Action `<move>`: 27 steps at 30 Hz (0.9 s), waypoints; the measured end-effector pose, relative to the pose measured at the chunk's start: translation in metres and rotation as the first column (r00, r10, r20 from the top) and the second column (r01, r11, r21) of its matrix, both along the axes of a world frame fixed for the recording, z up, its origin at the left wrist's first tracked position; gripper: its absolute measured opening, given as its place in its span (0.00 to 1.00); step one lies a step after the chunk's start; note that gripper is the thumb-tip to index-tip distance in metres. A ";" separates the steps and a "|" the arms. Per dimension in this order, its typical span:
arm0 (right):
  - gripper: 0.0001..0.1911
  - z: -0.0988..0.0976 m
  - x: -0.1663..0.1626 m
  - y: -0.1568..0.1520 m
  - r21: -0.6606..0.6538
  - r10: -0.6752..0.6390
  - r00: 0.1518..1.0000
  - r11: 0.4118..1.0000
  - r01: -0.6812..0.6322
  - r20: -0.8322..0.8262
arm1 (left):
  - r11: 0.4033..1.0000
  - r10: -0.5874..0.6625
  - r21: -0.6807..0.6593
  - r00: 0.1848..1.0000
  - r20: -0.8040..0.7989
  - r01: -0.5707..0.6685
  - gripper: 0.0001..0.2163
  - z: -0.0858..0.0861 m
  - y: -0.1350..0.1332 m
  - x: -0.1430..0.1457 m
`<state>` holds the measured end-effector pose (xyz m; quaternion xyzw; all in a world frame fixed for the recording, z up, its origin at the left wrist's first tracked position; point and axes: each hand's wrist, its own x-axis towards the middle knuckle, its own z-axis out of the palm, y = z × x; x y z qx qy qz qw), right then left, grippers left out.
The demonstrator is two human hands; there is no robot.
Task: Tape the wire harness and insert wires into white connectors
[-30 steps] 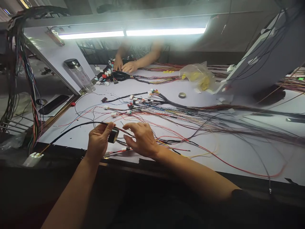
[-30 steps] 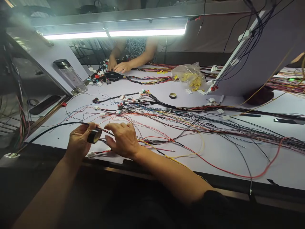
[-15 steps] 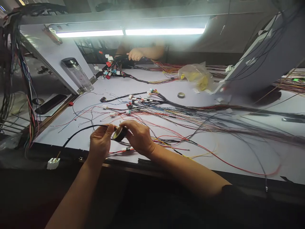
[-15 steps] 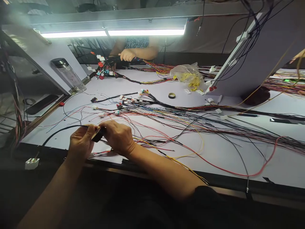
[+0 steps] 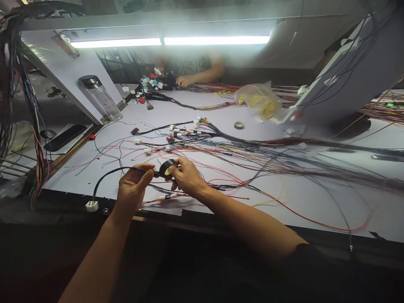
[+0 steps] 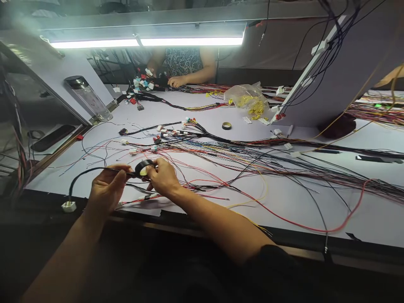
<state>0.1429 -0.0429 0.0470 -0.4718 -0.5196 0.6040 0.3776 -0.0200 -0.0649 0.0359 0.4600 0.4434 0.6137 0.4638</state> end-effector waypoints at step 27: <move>0.10 -0.006 0.019 -0.007 0.523 -0.030 0.954 0.841 -0.138 0.300 | 0.997 0.027 0.073 0.974 -0.226 -0.011 0.07 0.016 0.008 -0.002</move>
